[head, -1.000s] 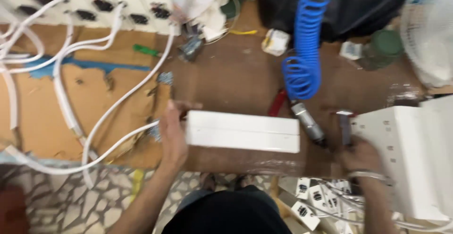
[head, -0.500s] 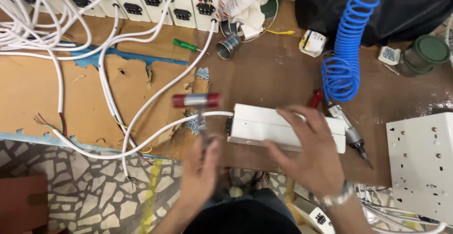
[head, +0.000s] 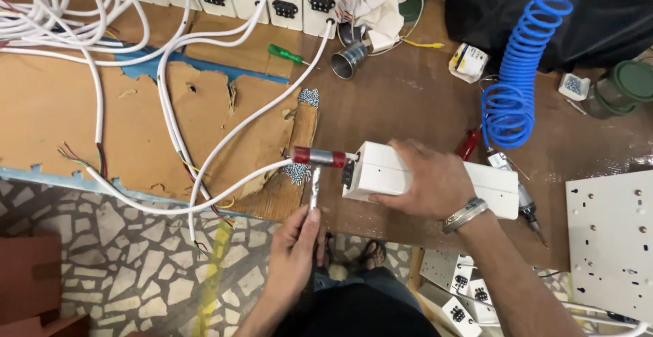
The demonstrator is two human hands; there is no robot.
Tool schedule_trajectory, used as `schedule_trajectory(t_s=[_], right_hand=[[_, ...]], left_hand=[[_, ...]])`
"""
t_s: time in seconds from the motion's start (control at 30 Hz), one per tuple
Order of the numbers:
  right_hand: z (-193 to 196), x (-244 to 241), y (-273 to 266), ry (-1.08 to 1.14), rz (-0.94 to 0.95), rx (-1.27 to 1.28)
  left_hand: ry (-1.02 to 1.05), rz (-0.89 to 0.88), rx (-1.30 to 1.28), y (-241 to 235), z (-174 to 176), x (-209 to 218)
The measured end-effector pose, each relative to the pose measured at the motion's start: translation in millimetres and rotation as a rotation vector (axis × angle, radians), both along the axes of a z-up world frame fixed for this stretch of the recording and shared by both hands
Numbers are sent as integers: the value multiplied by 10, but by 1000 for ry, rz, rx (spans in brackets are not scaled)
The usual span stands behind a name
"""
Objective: Assembling white electrical distribution boxes by securing cables and using a pneumatic screwdriver.
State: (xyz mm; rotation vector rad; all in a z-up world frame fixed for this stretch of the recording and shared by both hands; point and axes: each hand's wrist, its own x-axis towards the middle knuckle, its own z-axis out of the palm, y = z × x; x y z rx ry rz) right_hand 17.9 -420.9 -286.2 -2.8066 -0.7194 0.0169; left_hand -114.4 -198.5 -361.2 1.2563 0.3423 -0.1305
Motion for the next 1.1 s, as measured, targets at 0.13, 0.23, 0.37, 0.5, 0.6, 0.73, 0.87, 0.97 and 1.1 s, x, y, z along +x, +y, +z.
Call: schedule_trajectory(t_s=[0.13,0.23,0.37,0.5,0.6,0.73,0.87,0.97,1.1], right_hand=[[-64,10,-41,-46,18,34],[-30,2,-22,-47,16,32],[-7,-2,-48,-12,-4,17],[-33,4,-6,-33,9,50],[-11,-9,-16,-20,-8,33],[-18,-12,-13,6,-23,36],[48,-61,19,9,-23,51],[112,-368,62,-147,-6,156],[219,-1139,137,-131,-60,535]], left_hand=[[-22,-112,65,-54,108,68],[16,-26,26,-94,15,77],[35,-16,-129,-110,-101,48],[4,-74,46,-96,-32,44],[19,-59,32,-131,-4,38],[-21,-24,-40,-147,-6,1],[1,-68,-8,-126,-37,1],[-21,23,61,-92,78,32],[-450,-56,429,-262,594,137]])
